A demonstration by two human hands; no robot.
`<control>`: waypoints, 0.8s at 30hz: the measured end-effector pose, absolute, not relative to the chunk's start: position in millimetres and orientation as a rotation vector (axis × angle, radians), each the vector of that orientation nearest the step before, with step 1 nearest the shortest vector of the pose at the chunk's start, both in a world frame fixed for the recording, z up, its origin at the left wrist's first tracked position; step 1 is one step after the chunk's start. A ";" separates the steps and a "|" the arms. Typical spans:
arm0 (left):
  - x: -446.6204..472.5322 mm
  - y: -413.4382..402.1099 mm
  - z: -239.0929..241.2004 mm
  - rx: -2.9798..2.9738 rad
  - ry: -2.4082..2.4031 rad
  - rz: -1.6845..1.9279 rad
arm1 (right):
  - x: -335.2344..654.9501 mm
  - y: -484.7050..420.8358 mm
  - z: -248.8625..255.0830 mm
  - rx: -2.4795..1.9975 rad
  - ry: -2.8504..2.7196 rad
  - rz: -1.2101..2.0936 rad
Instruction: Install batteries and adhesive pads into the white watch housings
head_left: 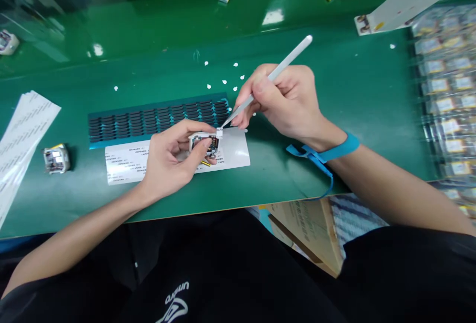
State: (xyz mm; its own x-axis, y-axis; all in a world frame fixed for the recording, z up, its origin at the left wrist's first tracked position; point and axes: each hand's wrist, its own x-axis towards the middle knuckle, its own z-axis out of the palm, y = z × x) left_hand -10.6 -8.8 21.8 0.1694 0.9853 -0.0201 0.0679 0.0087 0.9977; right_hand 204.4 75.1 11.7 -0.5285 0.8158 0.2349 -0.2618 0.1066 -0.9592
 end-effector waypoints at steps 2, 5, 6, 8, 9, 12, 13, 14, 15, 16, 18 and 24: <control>-11.9 -9.2 27.0 1.325 1.078 0.988 | 199.5 64.6 16.0 -0.512 -1.485 1.564; -13.5 -9.6 30.8 1.334 1.009 0.913 | 193.2 52.0 20.7 -0.513 -1.516 1.547; -13.8 -9.8 30.7 1.337 0.999 0.902 | 192.0 49.6 21.4 -0.543 -1.530 1.536; -13.8 -10.7 29.0 1.335 1.000 0.888 | 190.7 47.7 21.5 -0.595 -1.545 1.512; -13.5 -11.4 27.9 1.328 1.005 0.882 | 190.6 47.8 20.9 -0.597 -1.549 1.506; -12.3 -13.6 25.5 1.296 1.009 0.880 | 191.0 49.6 18.5 -0.541 -1.552 1.512; -11.8 -14.2 25.3 1.287 1.005 0.889 | 191.2 50.1 17.9 -0.533 -1.547 1.518; -11.5 -14.6 25.3 1.279 1.000 0.900 | 191.2 50.2 17.5 -0.538 -1.542 1.523; -11.1 -14.9 25.4 1.271 0.999 0.911 | 191.1 50.1 17.5 -0.550 -1.538 1.524; -10.9 -15.0 25.4 1.265 1.000 0.920 | 190.9 49.7 17.6 -0.571 -1.532 1.520; -10.4 -14.9 25.1 1.254 1.002 0.932 | 190.3 48.3 18.3 -0.607 -1.528 1.507; -9.3 -14.9 21.6 1.251 1.040 0.907 | 188.8 45.4 20.9 -0.732 -1.560 1.460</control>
State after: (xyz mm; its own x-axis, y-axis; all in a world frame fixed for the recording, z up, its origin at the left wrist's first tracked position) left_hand -9.3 -14.9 21.6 0.2934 0.9492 -0.1136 0.0166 0.1137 0.9934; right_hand 188.8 45.4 20.9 -0.4632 0.8655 0.1907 -0.1332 0.1448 -0.9805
